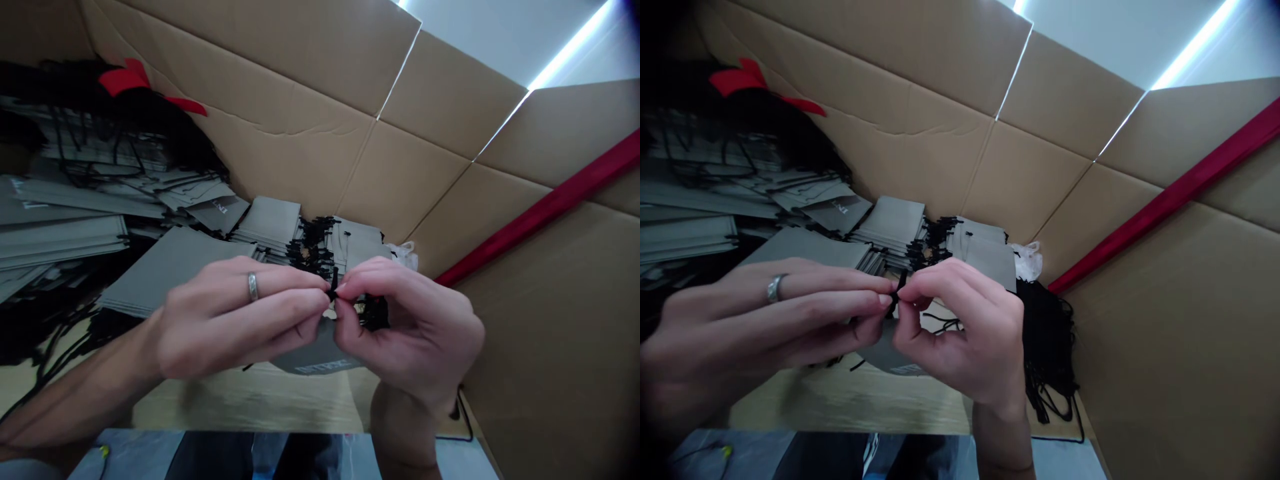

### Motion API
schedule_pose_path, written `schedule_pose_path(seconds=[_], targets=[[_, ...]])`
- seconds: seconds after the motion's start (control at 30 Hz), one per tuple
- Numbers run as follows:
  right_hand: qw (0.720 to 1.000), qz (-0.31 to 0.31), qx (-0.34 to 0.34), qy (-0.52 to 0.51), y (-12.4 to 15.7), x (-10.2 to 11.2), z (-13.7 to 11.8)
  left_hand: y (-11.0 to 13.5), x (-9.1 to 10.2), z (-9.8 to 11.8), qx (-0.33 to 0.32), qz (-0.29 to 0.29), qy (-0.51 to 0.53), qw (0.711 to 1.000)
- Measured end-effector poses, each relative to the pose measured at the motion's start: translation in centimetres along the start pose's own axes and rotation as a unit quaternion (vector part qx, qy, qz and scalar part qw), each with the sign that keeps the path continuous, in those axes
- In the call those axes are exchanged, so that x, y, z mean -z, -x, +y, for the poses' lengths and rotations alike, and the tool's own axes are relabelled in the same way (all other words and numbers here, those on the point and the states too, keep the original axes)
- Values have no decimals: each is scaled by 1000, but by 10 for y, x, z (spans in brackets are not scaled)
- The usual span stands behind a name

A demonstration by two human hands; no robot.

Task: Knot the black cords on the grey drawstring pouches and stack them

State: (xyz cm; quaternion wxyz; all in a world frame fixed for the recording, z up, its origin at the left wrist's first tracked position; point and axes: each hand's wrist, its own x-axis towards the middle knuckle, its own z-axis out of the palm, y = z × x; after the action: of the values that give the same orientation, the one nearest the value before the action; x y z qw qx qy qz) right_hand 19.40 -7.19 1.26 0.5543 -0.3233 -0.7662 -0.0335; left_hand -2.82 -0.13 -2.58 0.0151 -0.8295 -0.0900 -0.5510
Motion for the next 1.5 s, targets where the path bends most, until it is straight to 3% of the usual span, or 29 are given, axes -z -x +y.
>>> schedule_pose_path(seconds=[0.17,0.43,0.6,0.67,0.83,0.97,1.1,1.2,1.3,1.5], targets=[[996,-24,-78,-37,2,2,8,-22,-10,0,-19,34,-9,999],[983,-34,-157,-84,-2,1,9,-27,-14,-11,15,35,128,991],[974,-54,-180,-127,-8,1,11,-27,-15,-15,51,-2,204,978],[976,-52,-187,-99,-8,1,11,-26,-13,-15,46,-15,159,986],[990,-43,-128,49,-3,1,5,-20,-2,-5,-38,-48,-52,997],[986,-34,-57,154,1,-5,-3,-17,-1,0,-41,-77,-81,993],[976,-27,-13,216,4,-12,-6,-14,-9,0,-48,-52,-107,992],[978,-8,6,206,3,-12,-4,-14,-13,0,-53,-7,-120,991],[989,13,21,148,0,-11,1,-18,-13,2,-18,16,-113,993],[998,34,18,49,-2,-11,10,-24,-9,4,11,50,-26,998]])
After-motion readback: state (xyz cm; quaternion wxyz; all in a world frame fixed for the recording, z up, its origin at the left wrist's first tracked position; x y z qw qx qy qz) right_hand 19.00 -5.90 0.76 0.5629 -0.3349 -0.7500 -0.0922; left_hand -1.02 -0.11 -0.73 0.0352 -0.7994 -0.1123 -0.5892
